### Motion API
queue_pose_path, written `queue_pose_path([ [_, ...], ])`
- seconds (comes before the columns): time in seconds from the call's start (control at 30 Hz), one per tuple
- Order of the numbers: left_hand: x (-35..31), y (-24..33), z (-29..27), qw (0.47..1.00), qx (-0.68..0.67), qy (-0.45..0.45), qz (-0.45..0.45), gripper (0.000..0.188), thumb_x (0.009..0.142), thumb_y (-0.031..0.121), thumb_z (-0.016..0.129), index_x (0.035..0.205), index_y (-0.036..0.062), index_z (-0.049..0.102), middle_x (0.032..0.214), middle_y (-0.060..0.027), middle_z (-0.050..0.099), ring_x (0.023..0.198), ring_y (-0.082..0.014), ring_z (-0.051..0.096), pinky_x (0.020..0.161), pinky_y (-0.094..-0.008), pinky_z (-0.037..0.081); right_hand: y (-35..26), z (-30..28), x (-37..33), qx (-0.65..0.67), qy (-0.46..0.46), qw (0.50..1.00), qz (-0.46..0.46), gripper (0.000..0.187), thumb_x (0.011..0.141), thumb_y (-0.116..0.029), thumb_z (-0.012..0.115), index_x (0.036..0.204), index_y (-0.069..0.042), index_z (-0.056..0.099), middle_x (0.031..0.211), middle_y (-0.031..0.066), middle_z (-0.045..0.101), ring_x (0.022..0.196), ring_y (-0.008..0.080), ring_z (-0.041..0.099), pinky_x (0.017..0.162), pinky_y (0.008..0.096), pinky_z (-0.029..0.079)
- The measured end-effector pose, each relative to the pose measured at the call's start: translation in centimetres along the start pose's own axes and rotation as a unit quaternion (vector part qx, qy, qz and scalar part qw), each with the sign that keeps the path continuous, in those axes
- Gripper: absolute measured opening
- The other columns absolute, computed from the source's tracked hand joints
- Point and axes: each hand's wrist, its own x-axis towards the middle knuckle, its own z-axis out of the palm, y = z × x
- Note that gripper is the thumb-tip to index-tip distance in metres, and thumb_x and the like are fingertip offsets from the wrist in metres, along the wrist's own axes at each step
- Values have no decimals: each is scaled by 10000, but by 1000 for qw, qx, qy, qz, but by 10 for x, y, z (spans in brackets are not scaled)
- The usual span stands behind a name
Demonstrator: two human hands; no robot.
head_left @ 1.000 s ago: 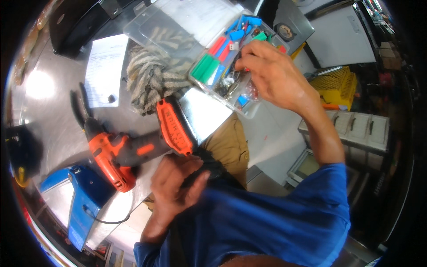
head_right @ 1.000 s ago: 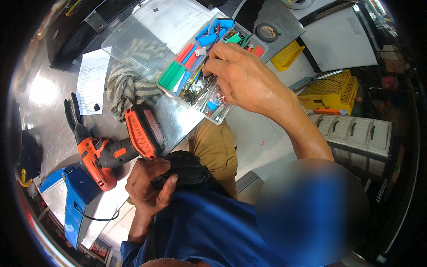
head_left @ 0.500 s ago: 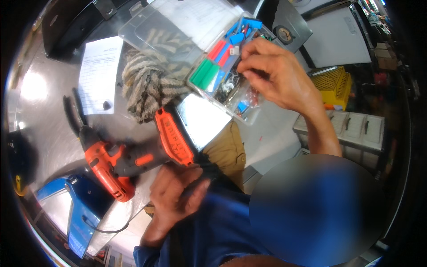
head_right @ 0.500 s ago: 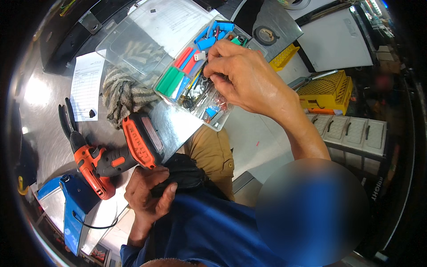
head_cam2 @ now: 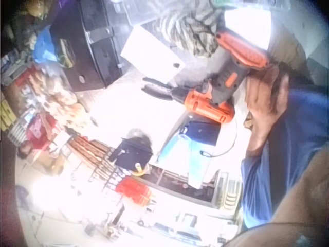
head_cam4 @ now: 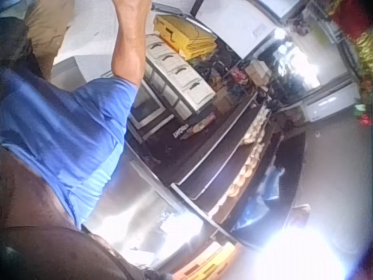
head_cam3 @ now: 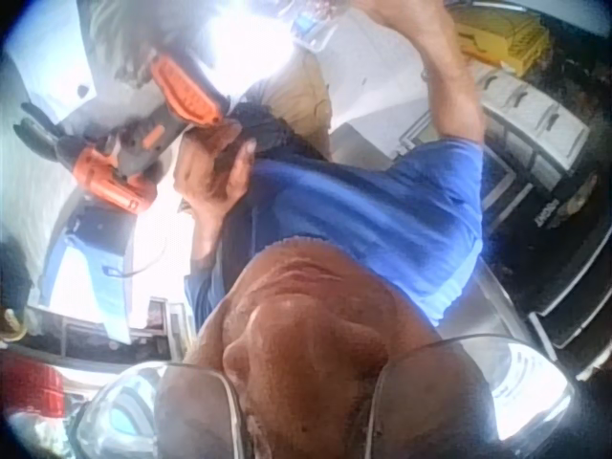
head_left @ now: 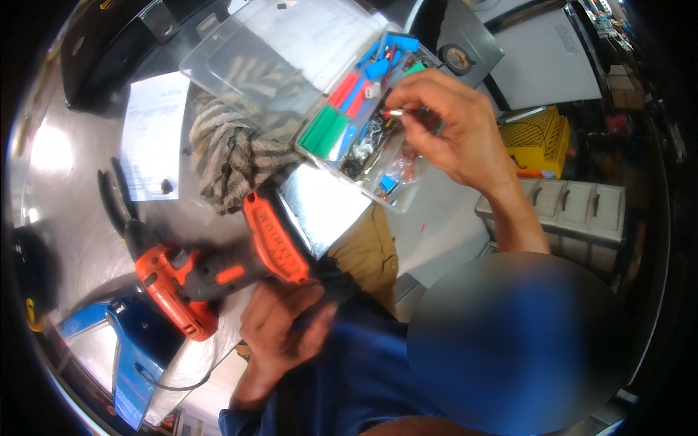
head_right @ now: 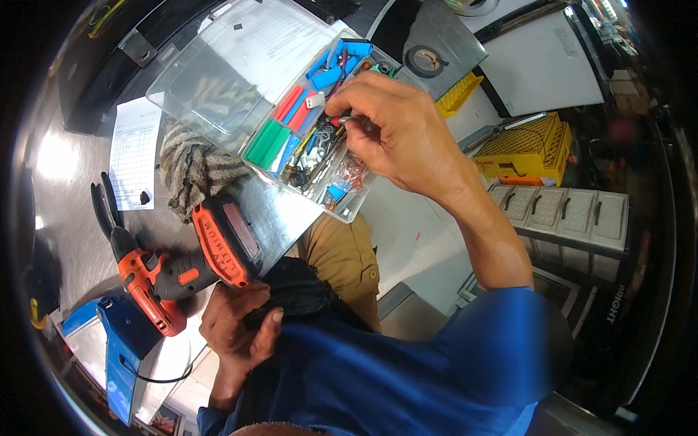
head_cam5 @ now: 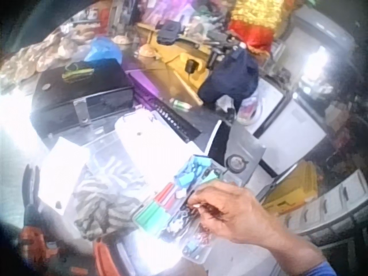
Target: The person assembles a blue plastic component on a metal table. They select screws and fasteners from a clear organizer, then use a cordless drill to secure the parts together. The person repeatedly positions the blue piece and drives screws into it.
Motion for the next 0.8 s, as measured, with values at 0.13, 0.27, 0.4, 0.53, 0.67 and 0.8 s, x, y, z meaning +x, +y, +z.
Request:
queue_pose_path([
  [0.13, -1, -2, 1, 1000, -4, 2, -6, 257, 816, 110, 840, 1030, 22, 730, 957, -131, 734, 823, -283, 699, 725, -358, 560, 10, -3, -2, -20, 25, 999, -20, 186, 864, 55, 690, 1036, -10, 716, 1000, 96, 699, 742, 186, 685, 655, 308, 547],
  [0.27, -3, 1, 1, 1000, -4, 0, -20, 216, 845, 134, 811, 990, 11, 709, 936, -145, 729, 849, -263, 695, 775, -344, 553, 16, -3, -3, -25, 52, 998, -36, 171, 867, 58, 702, 1023, -8, 719, 1018, 100, 710, 794, 209, 698, 680, 315, 550],
  [0.4, -1, 0, 0, 1000, 1, 10, -9, 249, 823, 118, 844, 1033, 32, 743, 963, -117, 736, 810, -282, 708, 703, -355, 567, 17, -3, -1, -22, 61, 997, -47, 168, 863, 64, 712, 1015, -7, 720, 1019, 106, 714, 850, 235, 710, 708, 320, 558],
  [0.53, -3, -1, 1, 1000, -2, 9, -25, 248, 825, 134, 845, 1028, 33, 745, 958, -121, 730, 808, -286, 706, 696, -355, 562, 22, -2, 2, -24, 66, 996, -55, 177, 859, 71, 714, 1014, -13, 724, 1015, 105, 714, 861, 240, 715, 718, 319, 564],
  [0.67, -8, 1, 0, 999, -5, 5, -48, 248, 828, 150, 844, 1024, 34, 746, 960, -127, 724, 816, -292, 708, 699, -355, 562, 26, -2, 5, -43, 68, 994, -71, 179, 858, 70, 717, 1012, -22, 728, 1016, 103, 715, 869, 242, 718, 717, 315, 566],
  [0.8, -4, 2, -2, 999, 0, -1, -47, 247, 836, 161, 841, 1027, 37, 748, 965, -133, 720, 818, -296, 708, 703, -359, 562, 29, -2, 5, -54, 77, 994, -61, 164, 855, 35, 746, 1007, -26, 731, 1018, 108, 716, 902, 264, 715, 741, 336, 564],
])
